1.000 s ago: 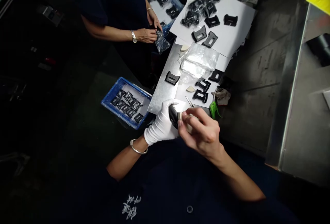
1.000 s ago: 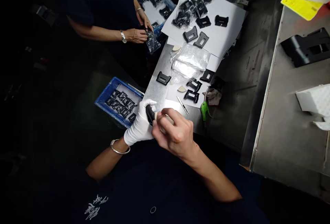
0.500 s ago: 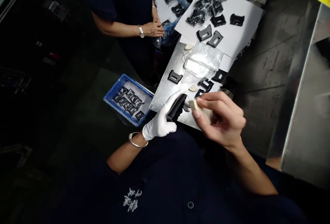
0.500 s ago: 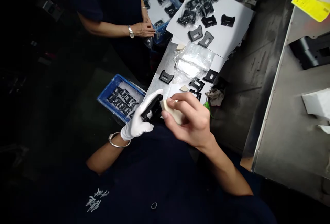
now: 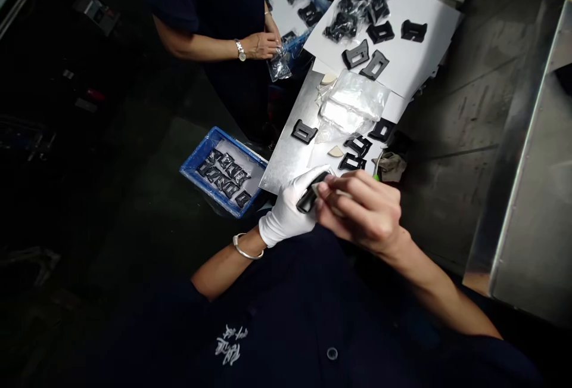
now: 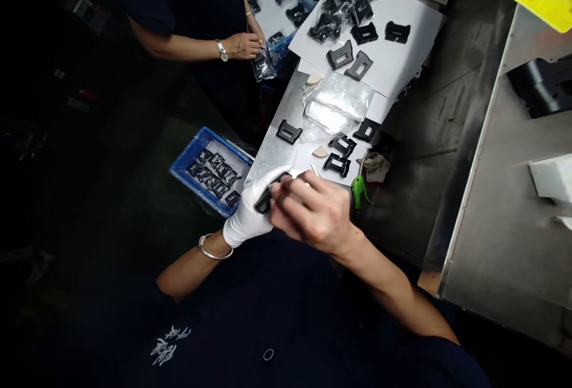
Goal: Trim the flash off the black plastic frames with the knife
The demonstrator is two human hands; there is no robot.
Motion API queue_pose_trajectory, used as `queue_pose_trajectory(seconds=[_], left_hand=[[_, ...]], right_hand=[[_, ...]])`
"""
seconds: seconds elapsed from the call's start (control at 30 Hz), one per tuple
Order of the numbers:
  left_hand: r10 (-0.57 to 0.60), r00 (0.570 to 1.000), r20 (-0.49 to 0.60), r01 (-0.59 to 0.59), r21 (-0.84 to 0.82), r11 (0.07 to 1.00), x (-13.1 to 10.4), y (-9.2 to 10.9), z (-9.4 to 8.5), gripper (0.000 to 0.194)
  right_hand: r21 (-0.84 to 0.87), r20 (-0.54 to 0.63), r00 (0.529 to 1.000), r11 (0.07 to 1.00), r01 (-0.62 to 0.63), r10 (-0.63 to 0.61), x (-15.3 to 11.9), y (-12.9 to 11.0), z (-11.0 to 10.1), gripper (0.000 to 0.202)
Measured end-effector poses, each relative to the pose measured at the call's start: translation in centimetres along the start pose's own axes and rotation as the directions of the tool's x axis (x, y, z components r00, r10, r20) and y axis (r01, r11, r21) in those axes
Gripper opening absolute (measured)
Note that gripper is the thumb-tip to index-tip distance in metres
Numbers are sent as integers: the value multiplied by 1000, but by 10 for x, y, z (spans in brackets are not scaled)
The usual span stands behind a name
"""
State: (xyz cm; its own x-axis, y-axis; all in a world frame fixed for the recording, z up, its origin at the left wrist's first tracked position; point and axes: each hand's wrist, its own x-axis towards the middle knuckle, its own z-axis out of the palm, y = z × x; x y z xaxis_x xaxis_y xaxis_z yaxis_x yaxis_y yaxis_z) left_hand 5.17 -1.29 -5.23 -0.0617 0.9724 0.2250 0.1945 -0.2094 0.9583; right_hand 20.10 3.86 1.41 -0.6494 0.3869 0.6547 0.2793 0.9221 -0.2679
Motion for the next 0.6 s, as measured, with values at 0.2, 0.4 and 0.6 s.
queue_pose_trajectory(seconds=[0.2,0.4,0.6], left_hand=[[44,998,33,-43,-14,999,0,-4,-1,40],[71,996,47,-74,62,995,5,-13,-3,46],[-6,998,61,0,106,994,4,-20,3,44]], right_hand=[[14,19,998,998,-60,60,-10,1,0,15],[29,0,987,987,-158,158,-15,-7,7,12],[34,-37,974,974,-224,226,-25,-11,22,10]])
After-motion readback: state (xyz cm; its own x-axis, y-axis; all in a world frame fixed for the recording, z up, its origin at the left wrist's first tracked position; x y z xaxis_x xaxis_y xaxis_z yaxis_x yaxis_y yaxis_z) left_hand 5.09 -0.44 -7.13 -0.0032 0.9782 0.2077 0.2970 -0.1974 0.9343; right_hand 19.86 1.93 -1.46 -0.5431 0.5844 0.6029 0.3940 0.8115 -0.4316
